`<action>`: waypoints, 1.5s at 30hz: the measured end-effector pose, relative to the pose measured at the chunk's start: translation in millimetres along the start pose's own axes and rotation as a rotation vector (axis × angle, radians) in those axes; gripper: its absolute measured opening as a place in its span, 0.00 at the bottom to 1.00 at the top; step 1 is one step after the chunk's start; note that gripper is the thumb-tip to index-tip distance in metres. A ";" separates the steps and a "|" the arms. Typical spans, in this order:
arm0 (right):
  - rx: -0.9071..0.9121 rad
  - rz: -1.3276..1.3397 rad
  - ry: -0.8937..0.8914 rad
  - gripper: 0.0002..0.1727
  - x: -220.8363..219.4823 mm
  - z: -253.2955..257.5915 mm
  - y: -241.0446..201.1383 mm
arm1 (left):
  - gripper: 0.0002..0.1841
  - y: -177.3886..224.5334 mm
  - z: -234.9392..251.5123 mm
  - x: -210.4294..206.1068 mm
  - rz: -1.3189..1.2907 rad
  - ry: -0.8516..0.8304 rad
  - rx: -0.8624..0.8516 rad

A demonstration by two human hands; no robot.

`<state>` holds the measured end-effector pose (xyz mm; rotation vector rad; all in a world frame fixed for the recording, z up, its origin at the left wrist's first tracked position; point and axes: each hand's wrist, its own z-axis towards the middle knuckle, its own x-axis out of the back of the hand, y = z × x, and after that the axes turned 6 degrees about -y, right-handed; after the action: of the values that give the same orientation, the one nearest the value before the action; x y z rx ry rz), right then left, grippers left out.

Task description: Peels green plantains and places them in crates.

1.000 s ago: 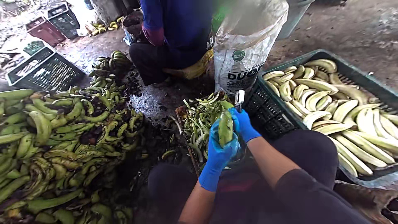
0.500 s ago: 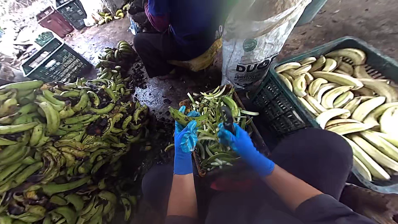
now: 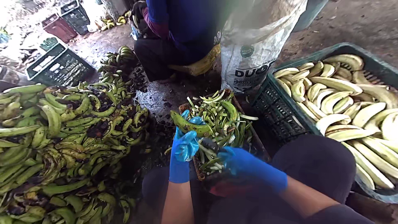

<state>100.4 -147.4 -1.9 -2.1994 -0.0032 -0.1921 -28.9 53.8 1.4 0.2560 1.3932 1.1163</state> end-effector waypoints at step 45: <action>0.914 -0.656 0.641 0.27 56.1 28.6 -38.2 | 0.26 14.0 30.1 -43.8 0.240 0.182 0.132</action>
<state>157.0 -105.6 19.8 -1.0951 -0.3801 -1.0287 -0.6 42.0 47.1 0.4347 1.6323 1.2696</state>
